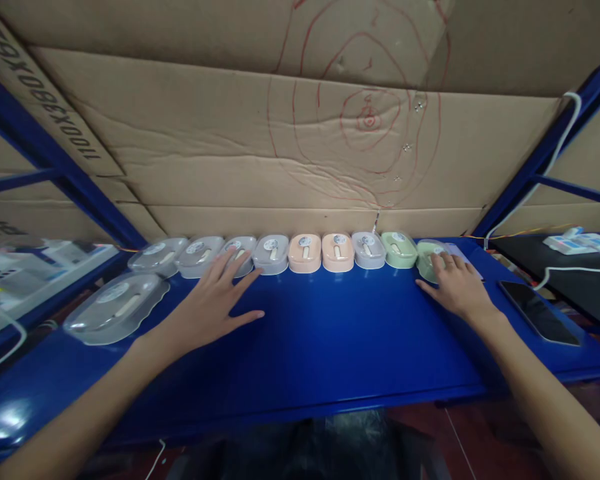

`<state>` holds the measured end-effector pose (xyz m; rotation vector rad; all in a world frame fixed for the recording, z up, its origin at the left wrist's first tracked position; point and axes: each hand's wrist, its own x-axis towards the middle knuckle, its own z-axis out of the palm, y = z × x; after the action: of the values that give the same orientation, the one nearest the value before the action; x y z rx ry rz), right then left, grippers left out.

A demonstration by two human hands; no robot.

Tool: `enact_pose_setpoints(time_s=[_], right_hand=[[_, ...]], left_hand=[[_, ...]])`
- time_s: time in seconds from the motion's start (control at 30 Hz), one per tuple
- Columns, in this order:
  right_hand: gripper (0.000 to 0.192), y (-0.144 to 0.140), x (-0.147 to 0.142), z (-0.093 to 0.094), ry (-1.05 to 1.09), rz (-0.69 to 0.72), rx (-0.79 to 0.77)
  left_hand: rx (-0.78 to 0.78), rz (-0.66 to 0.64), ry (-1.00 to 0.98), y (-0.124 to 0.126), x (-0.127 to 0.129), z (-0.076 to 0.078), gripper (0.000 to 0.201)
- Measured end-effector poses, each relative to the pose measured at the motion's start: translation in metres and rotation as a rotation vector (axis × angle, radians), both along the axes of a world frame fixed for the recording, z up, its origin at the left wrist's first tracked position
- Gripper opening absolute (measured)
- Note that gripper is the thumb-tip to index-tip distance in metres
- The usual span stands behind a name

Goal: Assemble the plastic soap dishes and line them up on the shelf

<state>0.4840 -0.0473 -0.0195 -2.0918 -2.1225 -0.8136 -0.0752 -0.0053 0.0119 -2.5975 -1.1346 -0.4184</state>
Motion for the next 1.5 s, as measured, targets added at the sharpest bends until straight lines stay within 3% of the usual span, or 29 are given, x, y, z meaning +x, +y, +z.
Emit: enact_pose_setpoints(time_s=[0.23, 0.37, 0.47, 0.63, 0.73, 0.83, 0.97, 1.07, 1.33, 1.5], right_hand=[[0.062, -0.065, -0.042, 0.005, -0.065, 0.026, 0.022], [0.051, -0.084, -0.095, 0.012, 0.088, 0.23, 0.022], [0.042, -0.084, -0.144, 0.022, 0.261, 0.458, -0.042], [0.038, -0.058, -0.218, 0.042, 0.432, 0.79, -0.228], [0.044, -0.032, -0.243, 0.048, 0.535, 0.922, -0.325], [0.063, -0.004, -0.251, 0.043, 0.718, 0.978, -0.374], [0.083, 0.021, -0.246, 0.018, 0.859, 1.011, -0.324], [0.094, 0.024, -0.241, 0.001, 0.885, 1.001, -0.346], [0.102, 0.019, -0.239, -0.003, 0.84, 0.844, -0.335], [0.099, 0.024, -0.238, -0.005, 0.884, 0.862, -0.311]], left_hand=[[-0.194, -0.225, -0.12, 0.004, 0.032, 0.002, 0.059], [-0.334, -0.325, -0.224, 0.008, 0.047, 0.001, 0.052], [-0.501, -0.304, -0.313, 0.009, 0.055, -0.002, 0.065], [-0.702, -0.33, -0.391, 0.003, 0.058, -0.016, 0.114], [-0.726, -0.387, -0.427, -0.001, 0.059, -0.02, 0.112], [-0.691, -0.362, -0.454, -0.002, 0.06, -0.021, 0.096], [-0.673, -0.322, -0.469, 0.002, 0.057, -0.024, 0.106], [-0.636, -0.332, -0.449, 0.005, 0.053, -0.025, 0.108], [-0.608, -0.293, -0.391, 0.01, 0.047, -0.021, 0.104], [-0.637, -0.253, -0.43, 0.012, 0.048, -0.028, 0.122]])
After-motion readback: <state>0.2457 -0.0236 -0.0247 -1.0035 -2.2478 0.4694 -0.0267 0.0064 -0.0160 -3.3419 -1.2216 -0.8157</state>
